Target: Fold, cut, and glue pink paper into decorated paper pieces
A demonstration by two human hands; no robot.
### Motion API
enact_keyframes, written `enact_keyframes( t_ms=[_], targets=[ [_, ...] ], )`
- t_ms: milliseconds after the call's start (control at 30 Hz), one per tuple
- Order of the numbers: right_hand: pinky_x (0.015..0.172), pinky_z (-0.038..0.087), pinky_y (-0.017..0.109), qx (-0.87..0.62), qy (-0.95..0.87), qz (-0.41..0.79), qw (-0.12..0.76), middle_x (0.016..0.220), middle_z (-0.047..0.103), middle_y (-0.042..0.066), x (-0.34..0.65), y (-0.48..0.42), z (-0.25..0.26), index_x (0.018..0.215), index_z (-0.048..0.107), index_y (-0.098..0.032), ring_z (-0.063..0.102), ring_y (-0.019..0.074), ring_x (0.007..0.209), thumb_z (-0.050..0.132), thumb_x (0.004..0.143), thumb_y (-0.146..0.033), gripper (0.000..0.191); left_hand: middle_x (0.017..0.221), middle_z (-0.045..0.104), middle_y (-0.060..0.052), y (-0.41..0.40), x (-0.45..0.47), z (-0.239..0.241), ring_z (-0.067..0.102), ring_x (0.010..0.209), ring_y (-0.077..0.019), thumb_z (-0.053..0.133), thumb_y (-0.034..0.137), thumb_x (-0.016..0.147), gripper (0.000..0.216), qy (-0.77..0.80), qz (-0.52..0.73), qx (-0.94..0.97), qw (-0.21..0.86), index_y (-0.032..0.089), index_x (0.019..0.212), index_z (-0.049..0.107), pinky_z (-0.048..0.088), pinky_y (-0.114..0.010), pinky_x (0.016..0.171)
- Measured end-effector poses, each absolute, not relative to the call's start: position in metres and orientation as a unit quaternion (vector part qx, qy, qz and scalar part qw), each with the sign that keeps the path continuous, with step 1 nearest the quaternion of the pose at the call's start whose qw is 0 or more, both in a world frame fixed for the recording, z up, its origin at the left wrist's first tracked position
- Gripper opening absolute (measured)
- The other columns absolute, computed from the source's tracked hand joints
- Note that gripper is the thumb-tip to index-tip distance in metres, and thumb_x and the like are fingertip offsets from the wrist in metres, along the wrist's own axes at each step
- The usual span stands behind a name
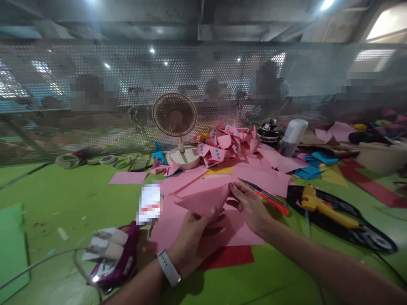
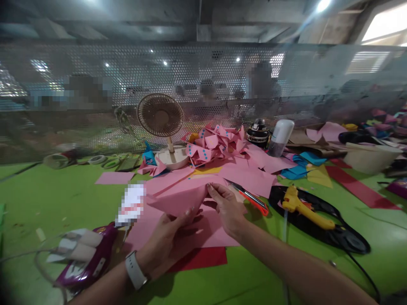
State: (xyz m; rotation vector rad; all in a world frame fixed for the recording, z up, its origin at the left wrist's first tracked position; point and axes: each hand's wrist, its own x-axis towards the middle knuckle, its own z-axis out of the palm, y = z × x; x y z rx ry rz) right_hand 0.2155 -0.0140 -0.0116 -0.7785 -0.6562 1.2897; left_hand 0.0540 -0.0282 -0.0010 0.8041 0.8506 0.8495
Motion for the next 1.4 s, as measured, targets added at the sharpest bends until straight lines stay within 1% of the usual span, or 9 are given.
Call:
enact_keyframes(
  t_ms=[67,167,300,433,600,900,1067,1267,1400],
  targets=[
    [0.066,0.048,0.030,-0.345,-0.297,0.574,0.680,0.075,0.067,-0.003,0.215,-0.015,-0.012,0.074,0.068,-0.023,0.059,0.0128,0.066,0.079,0.065,-0.039,0.021,0.102,0.068,-0.018,-0.028,0.053,-0.003,0.066,0.079,-0.0239,0.073,0.041,0.072,0.043,0.387,0.377,0.377,0.752,0.011,0.102,0.067,0.053,-0.032,0.063],
    [0.067,0.048,0.031,-0.345,-0.309,0.570,0.678,0.076,0.067,-0.002,0.215,-0.016,-0.012,0.078,0.069,-0.024,0.059,0.0132,0.067,0.077,0.068,-0.039,0.020,0.098,0.069,-0.017,-0.028,0.053,-0.007,0.065,0.075,-0.0228,0.072,0.041,0.073,0.040,0.376,0.378,0.380,0.756,0.011,0.099,0.068,0.052,-0.032,0.059],
    [0.069,0.048,0.030,-0.346,-0.326,0.561,0.677,0.077,0.066,-0.002,0.215,-0.018,-0.010,0.079,0.070,-0.025,0.058,0.0134,0.070,0.076,0.070,-0.038,0.018,0.089,0.071,-0.015,-0.027,0.054,-0.010,0.063,0.070,-0.0190,0.073,0.038,0.073,0.036,0.375,0.406,0.405,0.729,0.010,0.095,0.069,0.051,-0.029,0.060],
    [0.070,0.048,0.031,-0.345,-0.331,0.558,0.679,0.078,0.066,-0.002,0.214,-0.018,-0.009,0.078,0.070,-0.025,0.058,0.0142,0.071,0.076,0.070,-0.038,0.017,0.087,0.072,-0.014,-0.024,0.054,-0.008,0.063,0.069,-0.0169,0.074,0.036,0.072,0.033,0.387,0.411,0.436,0.701,0.011,0.093,0.071,0.049,-0.026,0.063],
    [0.070,0.048,0.031,-0.338,-0.332,0.557,0.683,0.078,0.067,-0.002,0.215,-0.018,-0.012,0.080,0.070,-0.025,0.058,0.0142,0.071,0.075,0.072,-0.036,0.015,0.085,0.073,-0.014,-0.025,0.053,-0.005,0.065,0.072,-0.0188,0.074,0.036,0.071,0.031,0.391,0.421,0.454,0.681,0.011,0.090,0.073,0.049,-0.026,0.065],
    [0.067,0.047,0.030,-0.353,-0.315,0.550,0.689,0.077,0.067,-0.002,0.216,-0.016,-0.012,0.079,0.071,-0.025,0.057,0.0139,0.069,0.077,0.069,-0.036,0.015,0.085,0.073,-0.013,-0.023,0.053,-0.008,0.066,0.073,-0.0190,0.075,0.036,0.070,0.031,0.391,0.409,0.462,0.683,0.012,0.089,0.073,0.049,-0.026,0.065],
    [0.067,0.046,0.029,-0.366,-0.304,0.541,0.694,0.080,0.069,-0.002,0.218,-0.016,-0.014,0.077,0.072,-0.025,0.058,0.0129,0.070,0.078,0.068,-0.033,0.013,0.081,0.074,-0.013,-0.021,0.051,-0.005,0.066,0.071,-0.0199,0.075,0.035,0.070,0.027,0.388,0.406,0.487,0.669,0.012,0.084,0.074,0.050,-0.028,0.066],
    [0.067,0.044,0.029,-0.388,-0.314,0.532,0.683,0.074,0.069,-0.001,0.222,-0.013,-0.012,0.077,0.071,-0.025,0.059,0.0141,0.068,0.077,0.067,-0.038,0.017,0.076,0.073,-0.014,-0.020,0.051,-0.002,0.065,0.066,-0.0194,0.075,0.036,0.069,0.026,0.399,0.416,0.499,0.647,0.010,0.078,0.074,0.050,-0.028,0.064],
    [0.066,0.045,0.029,-0.392,-0.288,0.529,0.695,0.078,0.069,0.000,0.222,-0.011,-0.013,0.077,0.069,-0.024,0.061,0.0151,0.071,0.076,0.067,-0.045,0.024,0.073,0.072,-0.013,-0.018,0.050,-0.005,0.064,0.065,-0.0189,0.075,0.036,0.069,0.027,0.403,0.426,0.493,0.643,0.010,0.076,0.073,0.050,-0.029,0.063]
  ],
)
